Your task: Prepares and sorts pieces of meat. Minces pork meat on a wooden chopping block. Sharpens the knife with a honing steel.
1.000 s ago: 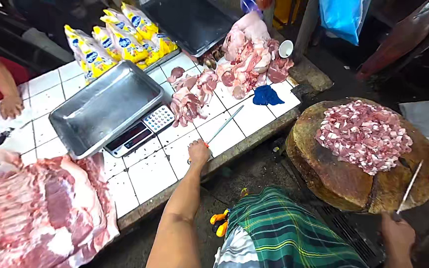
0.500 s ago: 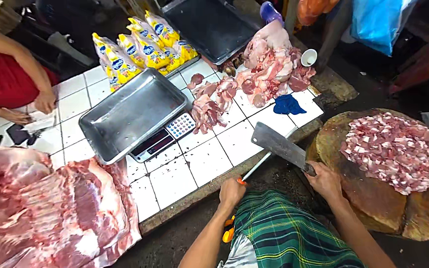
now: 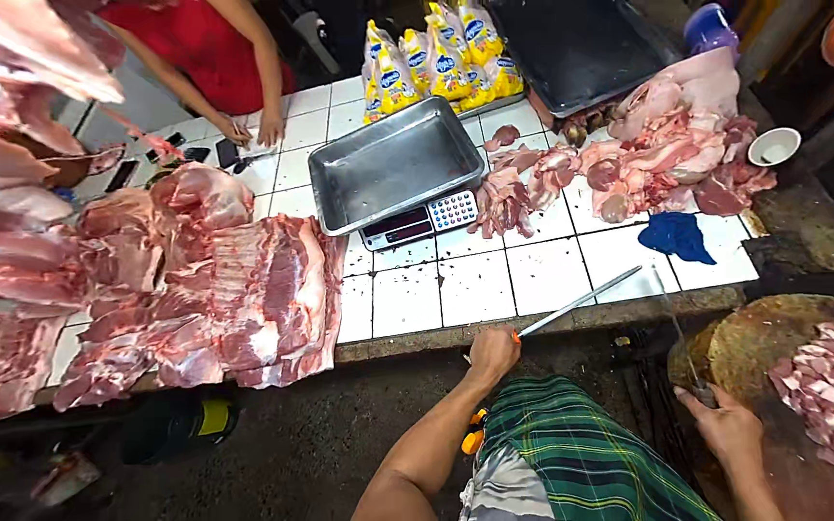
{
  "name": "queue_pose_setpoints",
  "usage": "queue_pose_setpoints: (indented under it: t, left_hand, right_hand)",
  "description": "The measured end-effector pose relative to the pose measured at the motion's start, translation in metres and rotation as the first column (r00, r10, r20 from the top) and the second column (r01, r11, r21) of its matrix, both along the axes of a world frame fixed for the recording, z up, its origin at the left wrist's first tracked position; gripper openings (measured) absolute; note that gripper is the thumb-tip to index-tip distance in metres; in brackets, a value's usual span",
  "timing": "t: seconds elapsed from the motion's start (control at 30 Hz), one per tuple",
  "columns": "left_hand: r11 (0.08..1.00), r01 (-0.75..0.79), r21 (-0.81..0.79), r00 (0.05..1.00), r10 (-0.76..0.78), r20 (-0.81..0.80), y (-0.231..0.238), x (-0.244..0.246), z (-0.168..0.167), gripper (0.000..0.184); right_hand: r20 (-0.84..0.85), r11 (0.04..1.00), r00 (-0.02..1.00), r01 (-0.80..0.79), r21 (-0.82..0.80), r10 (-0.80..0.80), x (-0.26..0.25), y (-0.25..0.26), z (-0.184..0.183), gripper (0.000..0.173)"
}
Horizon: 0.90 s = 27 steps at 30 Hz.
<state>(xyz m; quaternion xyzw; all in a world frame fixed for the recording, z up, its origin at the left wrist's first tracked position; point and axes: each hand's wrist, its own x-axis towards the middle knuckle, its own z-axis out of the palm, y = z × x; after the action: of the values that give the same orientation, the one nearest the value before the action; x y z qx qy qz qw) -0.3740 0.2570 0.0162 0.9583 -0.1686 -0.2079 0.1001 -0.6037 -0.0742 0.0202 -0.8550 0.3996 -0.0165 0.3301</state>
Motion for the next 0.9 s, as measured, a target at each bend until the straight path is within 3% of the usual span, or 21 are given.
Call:
queue_pose_setpoints:
  t: [0.1, 0.2, 0.33, 0.43, 0.5, 0.6, 0.7, 0.8, 0.9]
  left_hand:
    - [0.996, 0.093, -0.010, 0.996, -0.093, 0.009, -0.006, -0.014, -0.007, 0.032]
    - [0.991, 0.137, 0.009, 0.991, -0.137, -0.002, -0.023, -0.025, -0.015, 0.031]
    - [0.999, 0.018, 0.031, 1.000, -0.018, 0.004, -0.048, -0.030, -0.005, 0.029]
    - [0.997, 0.018, -0.071, 0.994, -0.010, 0.109, -0.071, -0.038, -0.002, 0.025]
    - [0.988, 0.058, -0.145, 0.977, -0.026, 0.213, -0.087, -0.045, -0.003, 0.022]
    - [0.981, 0.063, -0.181, 0.958, -0.009, 0.286, -0.106, -0.048, -0.001, 0.019]
    - [0.987, -0.026, -0.160, 0.959, 0.070, 0.276, -0.108, -0.028, -0.002, 0.019]
    - [0.980, -0.150, -0.128, 0.959, 0.176, 0.222, -0.103, 0.002, -0.004, 0.025]
    - [0.974, -0.193, -0.120, 0.956, 0.214, 0.200, -0.092, 0.028, -0.017, 0.029]
  right_hand:
    - [0.075, 0.953, 0.989, 0.098, 0.287, -0.125, 0.003, -0.001, 0.003, 0.041]
    - [0.111, 0.868, 0.980, 0.089, 0.488, -0.163, 0.006, -0.004, 0.015, 0.036]
    - [0.066, 0.939, 0.998, -0.008, 0.343, -0.016, -0.025, -0.031, 0.024, 0.036]
    - [0.058, 0.955, 0.992, -0.122, 0.269, 0.111, -0.044, -0.061, 0.063, 0.044]
    - [0.139, 0.926, 0.984, -0.151, 0.347, 0.108, -0.046, -0.071, 0.090, 0.042]
    - [0.192, 0.784, 0.979, -0.071, 0.616, -0.062, -0.049, -0.061, 0.110, 0.031]
    - [0.089, 0.766, 0.996, -0.034, 0.642, -0.031, -0.079, -0.062, 0.095, 0.033]
    - [-0.007, 0.880, 1.000, -0.008, 0.474, 0.013, -0.104, -0.063, 0.062, 0.043]
    - [-0.042, 0.933, 0.997, 0.082, 0.352, -0.072, -0.114, -0.058, 0.038, 0.050]
